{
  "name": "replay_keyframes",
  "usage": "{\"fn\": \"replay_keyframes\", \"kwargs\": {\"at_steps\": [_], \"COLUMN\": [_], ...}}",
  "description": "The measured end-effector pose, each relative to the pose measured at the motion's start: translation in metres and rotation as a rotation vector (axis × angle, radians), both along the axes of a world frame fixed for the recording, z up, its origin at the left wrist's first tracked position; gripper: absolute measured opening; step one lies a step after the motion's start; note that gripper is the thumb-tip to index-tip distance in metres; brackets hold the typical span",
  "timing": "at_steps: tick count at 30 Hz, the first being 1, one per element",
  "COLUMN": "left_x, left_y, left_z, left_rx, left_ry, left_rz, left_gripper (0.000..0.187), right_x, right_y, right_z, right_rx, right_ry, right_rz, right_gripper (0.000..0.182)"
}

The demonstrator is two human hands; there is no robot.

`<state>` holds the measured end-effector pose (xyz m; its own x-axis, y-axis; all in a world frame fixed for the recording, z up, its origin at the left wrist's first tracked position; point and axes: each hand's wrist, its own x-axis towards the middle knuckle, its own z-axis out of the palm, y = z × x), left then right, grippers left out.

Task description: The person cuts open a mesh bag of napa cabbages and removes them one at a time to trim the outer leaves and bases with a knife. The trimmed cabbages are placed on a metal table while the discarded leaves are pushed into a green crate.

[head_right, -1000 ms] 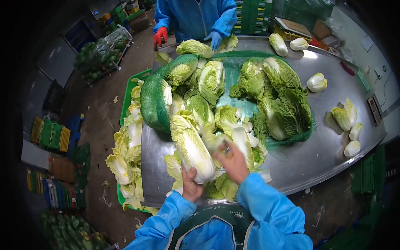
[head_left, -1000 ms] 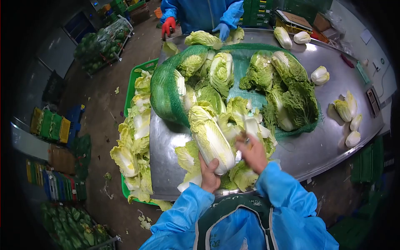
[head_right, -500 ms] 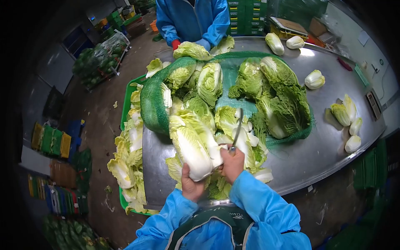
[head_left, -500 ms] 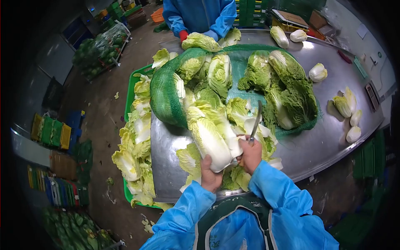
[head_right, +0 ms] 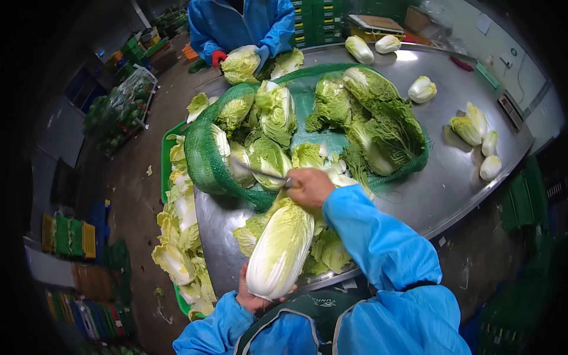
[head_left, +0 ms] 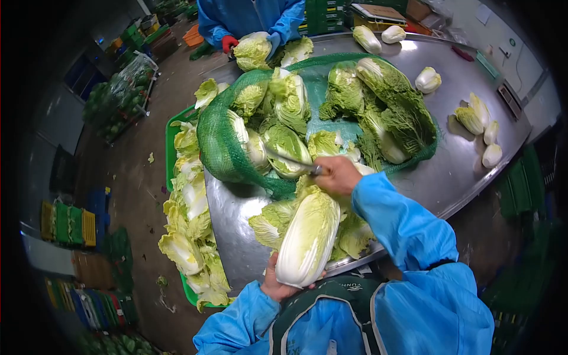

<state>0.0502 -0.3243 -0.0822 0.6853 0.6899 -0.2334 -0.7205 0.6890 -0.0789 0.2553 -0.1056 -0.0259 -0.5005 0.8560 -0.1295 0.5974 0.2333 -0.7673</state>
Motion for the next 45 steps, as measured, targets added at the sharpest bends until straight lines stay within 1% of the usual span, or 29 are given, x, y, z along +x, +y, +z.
{"fn": "replay_keyframes", "kwargs": {"at_steps": [1,3,5,6,7,9,11,13,15,17,19,20,21,23,24,26,27,28,29,31,33,34,35,37,39,41,43,44,45], "left_x": [-0.005,-0.019,-0.032,-0.035,-0.037,-0.036,-0.028,-0.017,-0.004,0.025,0.055,0.064,0.073,0.091,0.098,0.112,0.12,0.128,0.136,0.157,0.18,0.19,0.199,0.202,0.194,0.2,0.199,0.206,0.212], "left_y": [-0.004,-0.008,-0.002,0.006,0.018,0.036,0.04,0.045,0.048,0.037,0.009,0.009,0.012,0.026,0.039,0.061,0.069,0.077,0.083,0.091,0.102,0.112,0.117,0.119,0.123,0.13,0.141,0.14,0.138], "left_z": [0.0,0.001,0.005,0.027,0.04,0.054,0.061,0.068,0.071,0.02,-0.035,-0.035,-0.034,-0.023,-0.01,-0.002,0.002,0.007,0.011,0.018,0.023,0.029,0.043,0.029,0.032,0.043,0.028,0.014,-0.004], "left_rx": [-0.005,-0.051,0.167,0.281,0.279,0.912,0.883,0.835,0.784,0.432,0.177,0.165,0.124,0.074,0.132,0.264,0.264,0.324,0.387,0.368,0.241,0.204,0.077,0.12,0.234,0.18,0.32,0.335,0.401], "left_ry": [-0.101,-0.089,0.072,0.473,0.462,1.224,1.255,1.335,1.417,0.829,0.66,0.67,0.654,0.634,0.775,1.056,1.063,1.198,1.333,1.382,1.186,1.036,0.954,0.878,0.311,0.831,1.185,1.166,1.4], "left_rz": [-0.003,-0.043,-0.13,-0.06,-0.058,-0.052,-0.003,0.087,0.17,0.32,0.204,0.208,0.19,0.187,0.194,0.213,0.216,0.204,0.187,0.237,0.665,0.777,0.783,0.808,0.652,0.618,0.389,0.376,0.406], "left_gripper": [0.095,0.099,0.107,0.111,0.111,0.112,0.112,0.113,0.114,0.098,0.078,0.078,0.067,0.057,0.051,0.041,0.041,0.039,0.038,0.034,0.031,0.033,0.026,0.022,0.021,0.024,0.038,0.038,0.054], "right_x": [0.006,0.039,0.056,0.053,0.051,0.06,0.018,0.027,0.035,0.04,0.044,0.048,0.064,0.114,0.107,0.114,0.119,0.125,0.135,0.153,0.17,0.18,0.189,0.211,0.249,0.3,0.372,0.409,0.441], "right_y": [0.01,0.03,0.01,-0.023,-0.059,-0.085,-0.116,-0.111,-0.099,-0.092,-0.091,-0.093,-0.096,-0.096,-0.095,-0.092,-0.09,-0.085,-0.081,-0.073,-0.072,-0.069,-0.066,-0.062,-0.048,-0.035,-0.017,-0.005,0.006], "right_z": [-0.018,-0.057,-0.042,-0.022,-0.011,-0.101,-0.045,-0.055,-0.072,-0.053,-0.046,-0.04,-0.052,-0.078,-0.044,-0.055,-0.058,-0.058,-0.059,-0.061,-0.058,-0.057,-0.058,-0.064,-0.058,-0.051,-0.06,-0.057,-0.048], "right_rx": [-0.025,0.14,0.161,-0.244,-0.651,-1.044,-1.049,-1.051,-1.009,-1.049,-1.001,-0.988,-1.005,-0.961,-0.88,-0.834,-0.777,-0.85,-0.849,-0.841,-0.787,-0.722,-0.696,-0.741,-0.636,-0.478,-0.294,-0.215,-0.108], "right_ry": [-0.034,0.081,0.171,0.405,0.636,1.478,1.325,1.298,1.565,1.525,1.211,1.177,1.18,1.342,1.247,1.113,0.985,0.972,0.986,1.068,1.139,1.197,1.202,1.544,1.678,1.818,1.712,1.659,1.56], "right_rz": [-0.157,-0.456,-0.467,-0.443,-0.4,0.298,-0.403,-0.376,-0.235,-0.352,-0.361,-0.518,-0.52,-0.187,-0.318,-0.364,-0.417,-0.491,-0.488,-0.524,-0.586,-0.644,-0.652,-0.779,-0.863,-0.968,-1.127,-1.19,-1.287], "right_gripper": [0.029,0.032,0.039,0.045,0.052,0.069,0.074,0.068,0.064,0.058,0.054,0.057,0.057,0.066,0.065,0.061,0.057,0.045,0.045,0.035,0.032,0.029,0.029,0.027,0.025,0.024,0.026,0.027,0.028]}}
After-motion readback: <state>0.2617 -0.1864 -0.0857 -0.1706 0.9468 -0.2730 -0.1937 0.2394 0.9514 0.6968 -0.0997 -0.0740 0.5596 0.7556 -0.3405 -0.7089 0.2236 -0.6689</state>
